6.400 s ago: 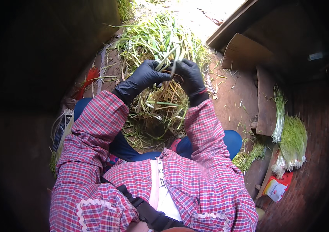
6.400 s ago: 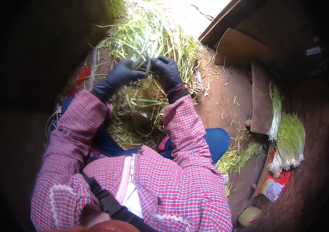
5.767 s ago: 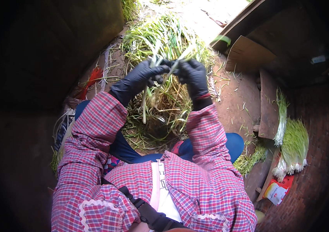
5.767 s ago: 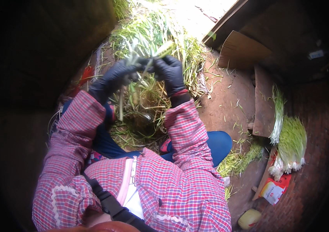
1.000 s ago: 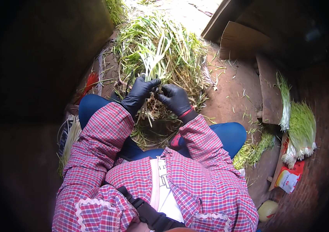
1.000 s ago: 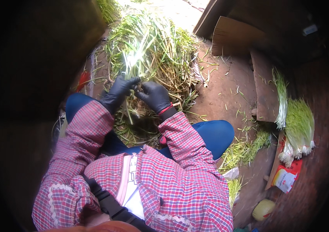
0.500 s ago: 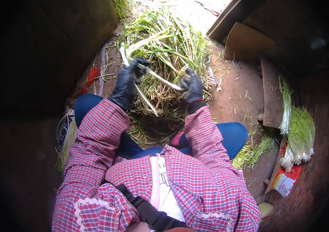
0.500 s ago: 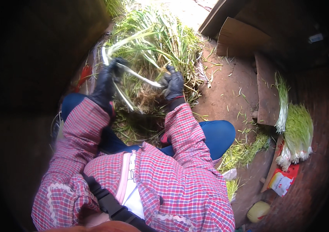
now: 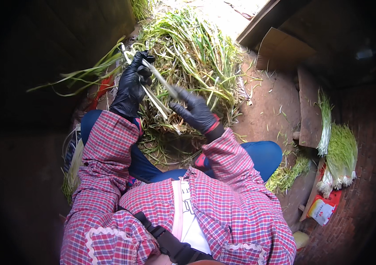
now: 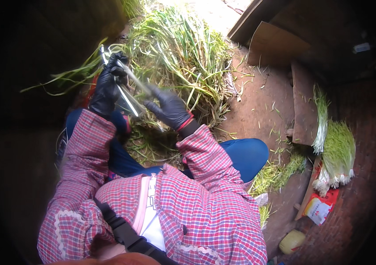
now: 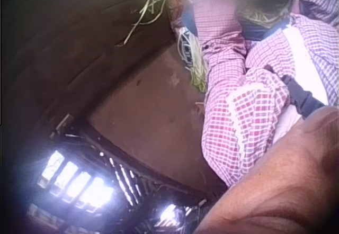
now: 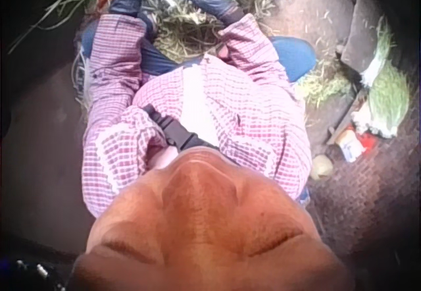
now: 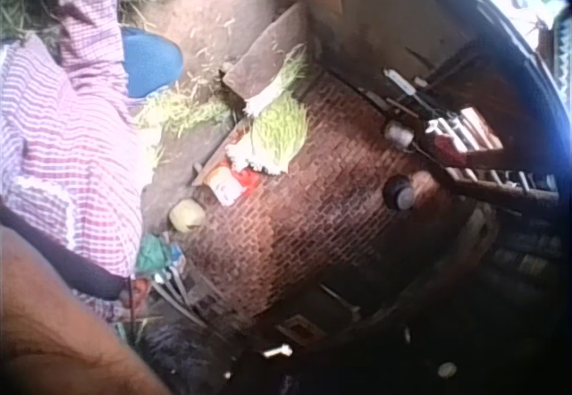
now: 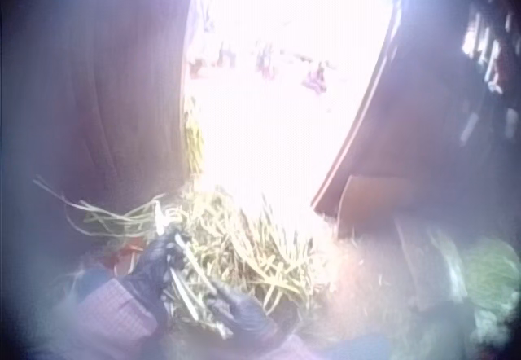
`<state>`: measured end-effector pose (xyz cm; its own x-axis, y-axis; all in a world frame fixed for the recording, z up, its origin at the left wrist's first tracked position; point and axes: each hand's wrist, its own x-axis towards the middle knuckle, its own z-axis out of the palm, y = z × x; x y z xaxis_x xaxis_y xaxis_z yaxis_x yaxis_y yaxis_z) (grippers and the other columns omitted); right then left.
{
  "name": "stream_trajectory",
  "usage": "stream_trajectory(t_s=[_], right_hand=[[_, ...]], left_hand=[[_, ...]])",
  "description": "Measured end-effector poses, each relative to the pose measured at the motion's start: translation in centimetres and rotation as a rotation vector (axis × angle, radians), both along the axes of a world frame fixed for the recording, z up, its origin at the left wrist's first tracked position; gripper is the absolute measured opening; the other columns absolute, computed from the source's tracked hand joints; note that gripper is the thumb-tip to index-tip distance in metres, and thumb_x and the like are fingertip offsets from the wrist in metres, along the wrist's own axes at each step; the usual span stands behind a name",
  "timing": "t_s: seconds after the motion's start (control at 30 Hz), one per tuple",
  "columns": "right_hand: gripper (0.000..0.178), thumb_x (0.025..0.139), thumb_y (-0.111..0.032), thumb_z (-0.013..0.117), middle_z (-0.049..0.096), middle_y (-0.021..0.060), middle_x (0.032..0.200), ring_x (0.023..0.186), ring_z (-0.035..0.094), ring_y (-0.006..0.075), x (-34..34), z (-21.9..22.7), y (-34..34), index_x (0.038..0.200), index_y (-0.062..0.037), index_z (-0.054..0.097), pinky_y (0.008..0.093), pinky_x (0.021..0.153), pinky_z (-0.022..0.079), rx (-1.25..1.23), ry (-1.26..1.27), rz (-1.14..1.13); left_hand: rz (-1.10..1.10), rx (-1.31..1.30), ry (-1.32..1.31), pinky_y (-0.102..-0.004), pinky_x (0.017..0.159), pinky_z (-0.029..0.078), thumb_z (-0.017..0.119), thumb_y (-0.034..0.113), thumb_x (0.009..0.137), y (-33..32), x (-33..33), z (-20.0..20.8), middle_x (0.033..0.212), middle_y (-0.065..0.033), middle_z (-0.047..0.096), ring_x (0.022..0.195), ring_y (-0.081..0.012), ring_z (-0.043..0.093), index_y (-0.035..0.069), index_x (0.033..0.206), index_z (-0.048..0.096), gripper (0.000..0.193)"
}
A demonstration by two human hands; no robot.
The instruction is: The person sits cross-legged and trims the root ends and outer layers of green onions by hand, separating the cleaned stalks into a bundle. The person repeatedly picks up stalks, snaps off the ends, and sets the trimmed pieces aside.
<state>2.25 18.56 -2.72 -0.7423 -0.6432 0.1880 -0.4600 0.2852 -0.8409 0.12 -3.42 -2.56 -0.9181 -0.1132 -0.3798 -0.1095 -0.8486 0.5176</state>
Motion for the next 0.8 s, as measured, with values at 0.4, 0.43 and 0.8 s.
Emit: stream_trajectory(t_s=[0.4, 0.43, 0.8], right_hand=[[0.034, 0.086, -0.032, 0.059, 0.065, 0.0110, 0.086, 0.078, 0.062, 0.0178, 0.2, -0.7, 0.3, 0.102, -0.0026, 0.063, 0.0303, 0.071, 0.048, -0.180, -0.395, -0.084], [0.036, 0.086, -0.031, 0.059, 0.065, 0.0096, 0.091, 0.083, 0.061, 0.0156, -0.9, -0.2, 0.5, 0.104, -0.0003, 0.062, 0.0290, 0.075, 0.048, -0.209, -0.457, -0.188], [0.015, 0.081, -0.013, 0.066, 0.063, 0.0049, 0.075, 0.063, 0.059, 0.0116, -4.6, -1.5, -1.4, 0.086, 0.0009, 0.063, 0.0243, 0.060, 0.052, -0.572, -0.827, -0.286]], left_hand=[[-0.423, -0.413, 0.100, -0.0208, 0.056, 0.045, 0.062, 0.024, 0.084, 5.2, 3.2, -1.5, 0.078, -0.0031, 0.061, 0.063, -0.0100, 0.056, 0.002, 0.103, 0.059, 0.029], [-0.446, -0.478, 0.093, -0.0190, 0.052, 0.042, 0.062, 0.030, 0.084, 5.3, 3.3, -1.3, 0.076, -0.0007, 0.059, 0.060, -0.0075, 0.053, 0.003, 0.103, 0.059, 0.033], [-0.542, -0.381, 0.127, -0.0187, 0.048, 0.036, 0.055, 0.037, 0.087, 6.0, 3.8, -1.0, 0.069, 0.0020, 0.055, 0.055, -0.0064, 0.050, 0.006, 0.094, 0.061, 0.033]])
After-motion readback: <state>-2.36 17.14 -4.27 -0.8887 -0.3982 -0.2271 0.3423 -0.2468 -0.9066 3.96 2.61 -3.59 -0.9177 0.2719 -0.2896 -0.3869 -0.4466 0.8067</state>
